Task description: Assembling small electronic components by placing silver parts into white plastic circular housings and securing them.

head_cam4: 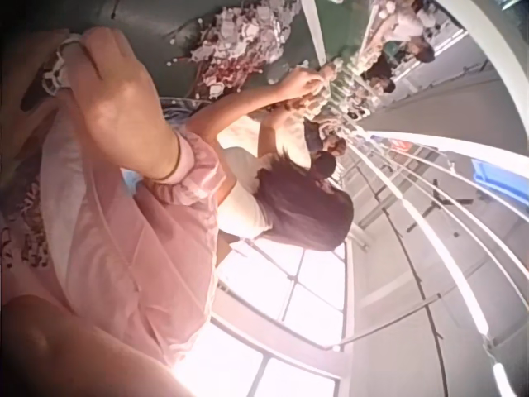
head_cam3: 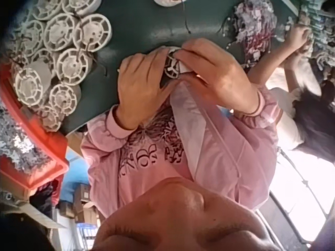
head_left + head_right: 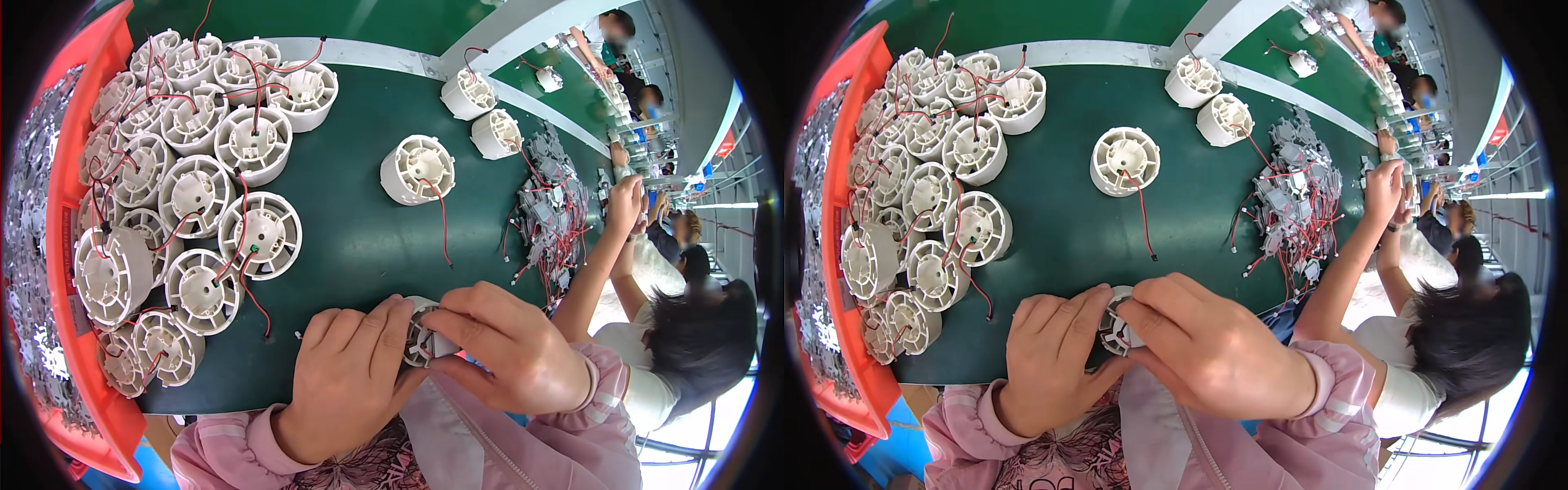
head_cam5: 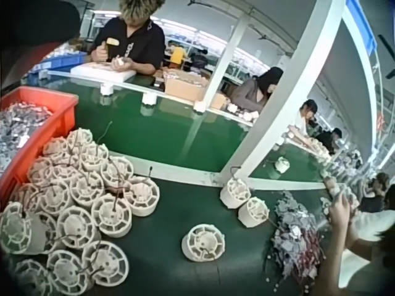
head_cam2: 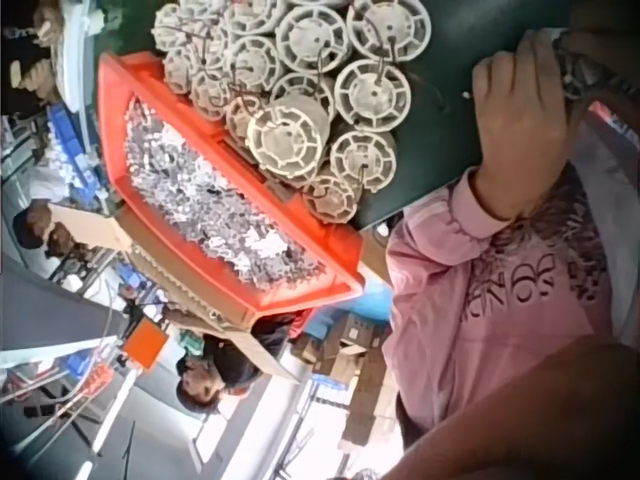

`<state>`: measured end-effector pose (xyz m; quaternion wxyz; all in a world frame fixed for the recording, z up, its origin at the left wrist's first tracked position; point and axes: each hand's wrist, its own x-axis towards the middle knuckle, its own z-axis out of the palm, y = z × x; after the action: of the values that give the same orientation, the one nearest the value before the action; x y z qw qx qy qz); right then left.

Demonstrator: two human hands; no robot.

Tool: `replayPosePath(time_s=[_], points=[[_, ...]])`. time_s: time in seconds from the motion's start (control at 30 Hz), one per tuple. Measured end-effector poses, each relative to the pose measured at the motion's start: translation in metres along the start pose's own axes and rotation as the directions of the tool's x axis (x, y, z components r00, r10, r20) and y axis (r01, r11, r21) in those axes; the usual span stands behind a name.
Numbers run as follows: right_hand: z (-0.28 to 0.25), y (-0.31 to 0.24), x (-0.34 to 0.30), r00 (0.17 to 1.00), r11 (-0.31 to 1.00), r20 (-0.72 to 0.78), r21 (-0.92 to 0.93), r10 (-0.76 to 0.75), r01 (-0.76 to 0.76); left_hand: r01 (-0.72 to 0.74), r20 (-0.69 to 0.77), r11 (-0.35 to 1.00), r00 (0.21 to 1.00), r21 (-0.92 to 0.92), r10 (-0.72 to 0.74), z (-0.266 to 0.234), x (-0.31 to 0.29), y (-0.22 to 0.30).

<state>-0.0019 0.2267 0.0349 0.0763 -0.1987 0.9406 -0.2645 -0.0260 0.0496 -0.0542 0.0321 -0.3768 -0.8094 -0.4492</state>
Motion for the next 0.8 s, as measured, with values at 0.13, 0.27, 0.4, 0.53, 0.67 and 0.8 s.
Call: replayPosePath(time_s=[0.13,0.27,0.4,0.53,0.67,0.8], points=[[0.004,-0.005,-0.004,0.998,0.999,-0.042,0.0,0.042,-0.042,-0.025,0.011,1.0,1.0,-0.008,0.025,-0.001,-0.003,0.001],[-0.001,0.001,-0.002,0.999,0.997,-0.01,0.056,0.045,-0.044,-0.047,0.006,0.999,0.999,-0.006,0.047,-0.001,-0.004,0.0],[-0.004,0.007,0.001,1.0,0.999,0.027,0.052,-0.001,0.0,-0.042,-0.022,0.999,0.999,0.002,0.042,0.005,-0.005,-0.003],[-0.004,0.005,0.001,1.0,0.999,0.017,0.04,0.004,-0.004,-0.035,-0.031,0.999,0.999,0.004,0.035,0.006,-0.007,-0.006],[-0.002,0.001,0.001,1.0,1.0,-0.004,-0.003,0.012,-0.012,-0.03,-0.036,1.0,0.999,0.007,0.031,0.007,-0.008,-0.006],[0.001,-0.001,0.0,1.0,0.998,-0.024,-0.056,0.016,-0.017,-0.032,-0.035,0.999,0.999,0.009,0.032,0.007,-0.008,-0.006]])
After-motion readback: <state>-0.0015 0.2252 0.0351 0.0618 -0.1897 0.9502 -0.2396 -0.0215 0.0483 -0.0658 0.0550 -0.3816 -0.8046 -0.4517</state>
